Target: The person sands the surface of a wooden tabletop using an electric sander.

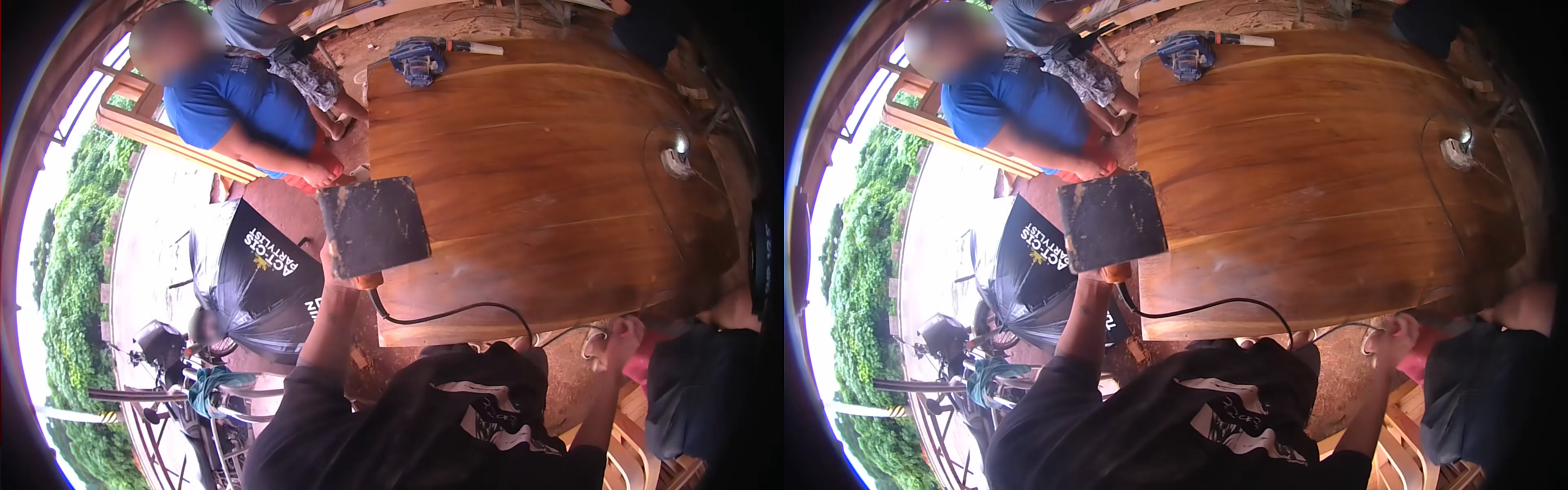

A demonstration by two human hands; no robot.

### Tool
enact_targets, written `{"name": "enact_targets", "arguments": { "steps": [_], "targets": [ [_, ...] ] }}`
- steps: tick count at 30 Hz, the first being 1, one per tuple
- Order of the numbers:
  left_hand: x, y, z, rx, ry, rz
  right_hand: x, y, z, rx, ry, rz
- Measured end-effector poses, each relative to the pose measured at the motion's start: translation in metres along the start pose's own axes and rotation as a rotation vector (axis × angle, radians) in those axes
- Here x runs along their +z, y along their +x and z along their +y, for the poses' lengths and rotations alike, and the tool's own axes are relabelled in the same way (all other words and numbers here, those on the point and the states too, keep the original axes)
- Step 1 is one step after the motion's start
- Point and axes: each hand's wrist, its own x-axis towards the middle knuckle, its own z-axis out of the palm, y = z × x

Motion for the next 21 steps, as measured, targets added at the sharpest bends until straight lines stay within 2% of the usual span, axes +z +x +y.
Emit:
{"name": "enact_targets", "arguments": {
  "steps": [1, 2, 3, 5, 6, 7, 8, 9, 11, 12, 13, 14, 15, 17, 21],
  "targets": [
    [0.011, -0.005, -0.005, 0.024, 0.049, 0.038, 0.005, 0.009, -0.035, -0.042, 0.141, -0.074],
    [0.022, -0.009, -0.01, 0.046, 0.099, 0.077, -0.002, 0.024, -0.102, -0.022, 0.07, -0.161],
    [0.034, -0.015, -0.015, 0.063, 0.149, 0.116, 0.008, 0.024, -0.146, -0.055, 0.334, -0.259],
    [0.049, -0.023, -0.019, 0.068, 0.265, 0.16, 0.038, 0.004, -0.218, -0.092, 0.646, -0.51],
    [0.058, -0.026, -0.022, 0.065, 0.315, 0.178, 0.049, -0.021, -0.246, -0.055, 0.706, -0.717],
    [0.065, -0.028, -0.025, 0.061, 0.363, 0.197, 0.061, -0.035, -0.272, -0.181, 0.773, -0.787],
    [0.067, -0.03, -0.024, 0.023, 0.426, 0.31, 0.045, -0.025, -0.302, -0.042, 0.874, -1.175],
    [0.069, -0.031, -0.023, 0.045, 0.646, 0.309, 0.029, -0.015, -0.32, 0.121, 0.963, -1.563],
    [0.075, -0.032, -0.019, 0.105, 0.956, 0.497, 0.034, -0.042, -0.311, -0.065, 0.89, -1.56],
    [0.07, -0.034, -0.016, 0.126, 1.163, 0.46, 0.04, -0.057, -0.305, -0.158, 0.851, -1.554],
    [0.064, -0.033, -0.013, 0.151, 1.368, 0.408, 0.041, -0.061, -0.295, -0.122, 0.891, -1.448],
    [0.056, -0.031, -0.011, 0.259, 1.733, 0.34, 0.036, -0.059, -0.271, -0.09, 0.786, -1.442],
    [0.051, -0.028, -0.011, 0.248, 2.23, 0.255, 0.021, -0.05, -0.253, -0.044, 0.681, -1.443],
    [0.053, -0.025, -0.023, 0.118, 2.443, 0.172, 0.015, -0.064, -0.223, -0.049, 0.61, -1.456],
    [0.046, -0.021, -0.047, 0.062, 2.58, -0.144, -0.014, -0.075, -0.2, 0.0, 0.493, -1.409]
  ]
}}
